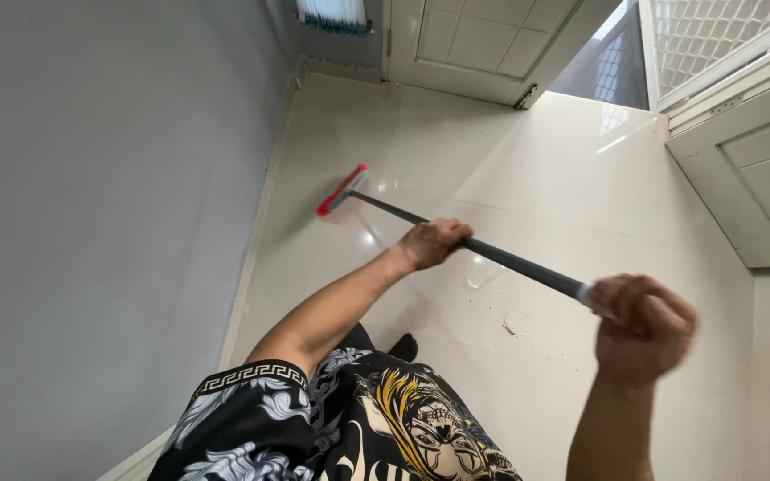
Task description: The person sweeps debris across a tiled floor toward an open doorway using a broom.
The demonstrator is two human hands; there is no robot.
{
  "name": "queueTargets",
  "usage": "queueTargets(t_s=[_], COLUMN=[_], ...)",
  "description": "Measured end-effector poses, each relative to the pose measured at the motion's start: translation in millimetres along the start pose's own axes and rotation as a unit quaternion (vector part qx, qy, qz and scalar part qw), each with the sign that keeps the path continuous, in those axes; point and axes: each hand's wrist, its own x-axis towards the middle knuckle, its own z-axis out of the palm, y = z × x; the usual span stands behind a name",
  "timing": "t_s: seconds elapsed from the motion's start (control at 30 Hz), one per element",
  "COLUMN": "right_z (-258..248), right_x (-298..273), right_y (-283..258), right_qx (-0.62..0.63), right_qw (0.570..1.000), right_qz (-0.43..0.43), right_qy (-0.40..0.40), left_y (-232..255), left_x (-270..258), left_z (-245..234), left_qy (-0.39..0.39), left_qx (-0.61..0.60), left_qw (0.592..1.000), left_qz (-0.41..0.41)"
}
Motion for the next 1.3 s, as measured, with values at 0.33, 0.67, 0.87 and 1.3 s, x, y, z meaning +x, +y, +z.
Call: queueTargets(t_s=[0.33, 0.67, 0.87, 1.3], right_z=[69, 135, 164, 164], right_x=[39, 127, 140, 143], right_y=[138, 236, 295, 288], right_qx=[0.085, 0.048, 0.026, 0.042], right_qw=[0.99, 0.996, 0.995, 0.966], right_qz=[0.104, 0.07, 0.091, 0.14], right_qy=[-0.03, 0.015, 0.036, 0.212], left_y=[-178, -300, -376, -359], left_x=[-3, 74, 90, 118], left_z=[-50, -97, -70, -98], left_qy=[-0.011, -0.025, -0.058, -0.167], left_qx=[0.119, 0.109, 0.145, 0.17], left_qw=[0.986, 0.985, 0.975, 0.966], left_qz=[-0.118, -0.128, -0.157, -0.104])
